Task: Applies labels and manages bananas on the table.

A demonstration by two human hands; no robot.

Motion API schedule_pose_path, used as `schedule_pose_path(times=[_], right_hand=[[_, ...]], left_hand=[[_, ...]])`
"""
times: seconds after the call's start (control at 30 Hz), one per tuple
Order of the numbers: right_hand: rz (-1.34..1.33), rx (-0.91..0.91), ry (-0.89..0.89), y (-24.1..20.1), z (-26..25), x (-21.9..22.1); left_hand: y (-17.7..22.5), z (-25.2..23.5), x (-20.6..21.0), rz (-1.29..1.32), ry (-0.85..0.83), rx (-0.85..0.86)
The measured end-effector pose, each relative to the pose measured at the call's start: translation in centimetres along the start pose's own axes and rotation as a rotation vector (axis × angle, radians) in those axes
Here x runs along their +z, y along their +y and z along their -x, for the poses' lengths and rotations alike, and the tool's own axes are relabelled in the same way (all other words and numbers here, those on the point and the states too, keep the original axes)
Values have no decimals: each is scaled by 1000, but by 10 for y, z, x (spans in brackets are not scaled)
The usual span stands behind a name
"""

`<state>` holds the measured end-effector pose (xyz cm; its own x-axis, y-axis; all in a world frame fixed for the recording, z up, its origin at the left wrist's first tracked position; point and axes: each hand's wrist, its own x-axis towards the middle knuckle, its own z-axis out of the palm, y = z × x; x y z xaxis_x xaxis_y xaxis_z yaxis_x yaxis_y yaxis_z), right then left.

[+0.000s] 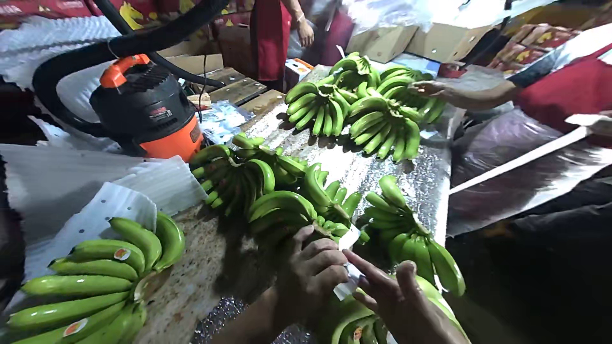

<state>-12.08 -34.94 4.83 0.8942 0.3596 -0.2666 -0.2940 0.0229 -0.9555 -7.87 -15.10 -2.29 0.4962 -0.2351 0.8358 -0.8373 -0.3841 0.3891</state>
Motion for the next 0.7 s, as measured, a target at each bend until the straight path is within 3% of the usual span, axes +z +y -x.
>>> schedule_pose_path(times=[0.17,0.3,0.43,0.7], right_hand=[[-31,64,20,-4,-2,-3],[203,-58,175,-4,-7,11],[235,-71,270,1,-14,17],[293,-52,291,15,-21,7]], left_hand=[[-10,5,-7,222,-25,-101],[-4,0,-12,477,-70,-391],[2,-8,-15,487,-83,-604],[6,-8,-8,245,-83,-396]])
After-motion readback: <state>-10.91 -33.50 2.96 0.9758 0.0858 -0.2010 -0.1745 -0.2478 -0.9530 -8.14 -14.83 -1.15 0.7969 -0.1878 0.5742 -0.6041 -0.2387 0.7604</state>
